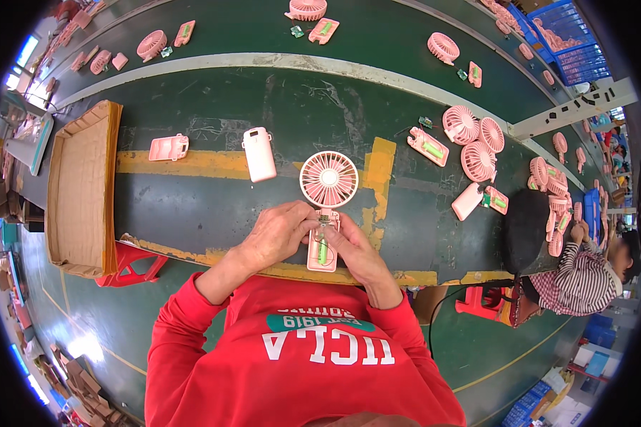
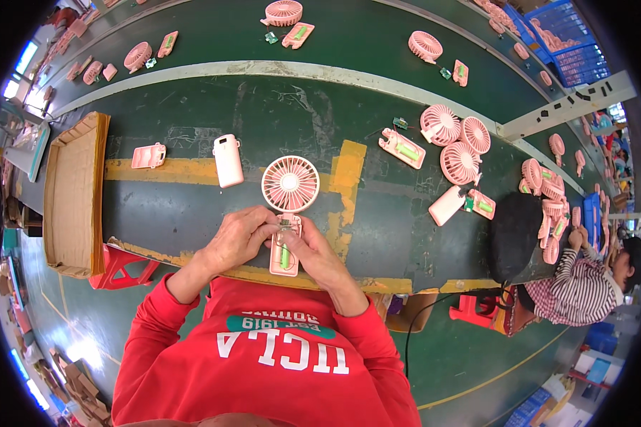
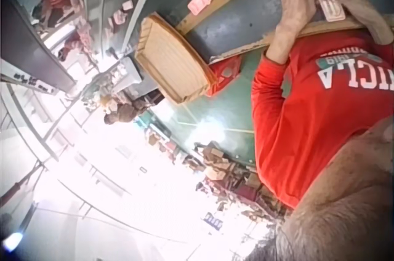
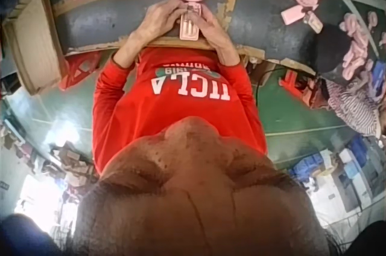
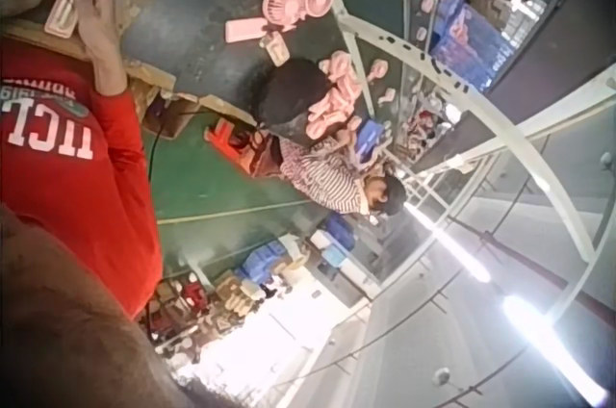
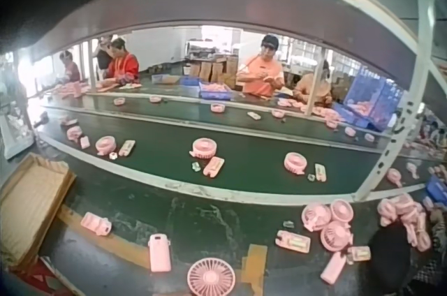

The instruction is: The person assembles handheld fans by fitting the fan parts and battery components into the handle casing, snapping the outer cover onto the handle, and placing the assembled fans onto the conveyor belt.

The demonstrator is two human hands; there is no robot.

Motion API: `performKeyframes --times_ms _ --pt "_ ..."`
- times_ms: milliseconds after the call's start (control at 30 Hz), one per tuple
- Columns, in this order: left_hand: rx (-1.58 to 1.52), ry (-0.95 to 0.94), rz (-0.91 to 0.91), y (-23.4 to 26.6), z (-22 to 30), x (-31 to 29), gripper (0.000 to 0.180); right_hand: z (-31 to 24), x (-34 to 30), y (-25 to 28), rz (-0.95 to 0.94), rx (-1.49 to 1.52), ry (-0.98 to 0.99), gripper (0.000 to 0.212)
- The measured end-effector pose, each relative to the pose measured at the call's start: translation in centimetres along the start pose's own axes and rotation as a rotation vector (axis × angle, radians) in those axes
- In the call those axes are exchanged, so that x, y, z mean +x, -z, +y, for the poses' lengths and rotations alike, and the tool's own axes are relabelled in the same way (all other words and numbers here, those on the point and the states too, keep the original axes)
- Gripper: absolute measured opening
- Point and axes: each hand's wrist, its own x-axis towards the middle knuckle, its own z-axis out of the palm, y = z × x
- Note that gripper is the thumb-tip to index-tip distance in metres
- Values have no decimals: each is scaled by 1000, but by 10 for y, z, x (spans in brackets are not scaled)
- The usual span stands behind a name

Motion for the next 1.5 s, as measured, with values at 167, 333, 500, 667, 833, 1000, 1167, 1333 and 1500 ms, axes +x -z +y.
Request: performKeyframes --times_ms 167,333,500,667,833,1000,1167,1333,1500 --pt "-22 16 4 -1 -2 1 3 1 -4 6 37 113 -42 38" --pt "41 -19 2 2 2 4 4 -3 -5 6 28 26 -41 39" --pt "110 -16 -4 2 7 5 5 1 -3 7 37 6 -31 39" --pt "158 38 -120 11 8 11 10 2 -2 7 64 -8 -37 39" --pt "205 165 196 31 4 9 24 5 -1 4 50 29 25 38" --pt "628 204 397 39 -26 17 42 5 1 2 67 20 19 37" --pt "752 186 322 41 -44 21 55 9 2 0 106 24 27 36" --pt "728 385 297 49 -38 43 50 10 3 -1 111 55 33 35" --pt "747 480 211 64 -39 41 43 11 4 -2 118 68 45 35"
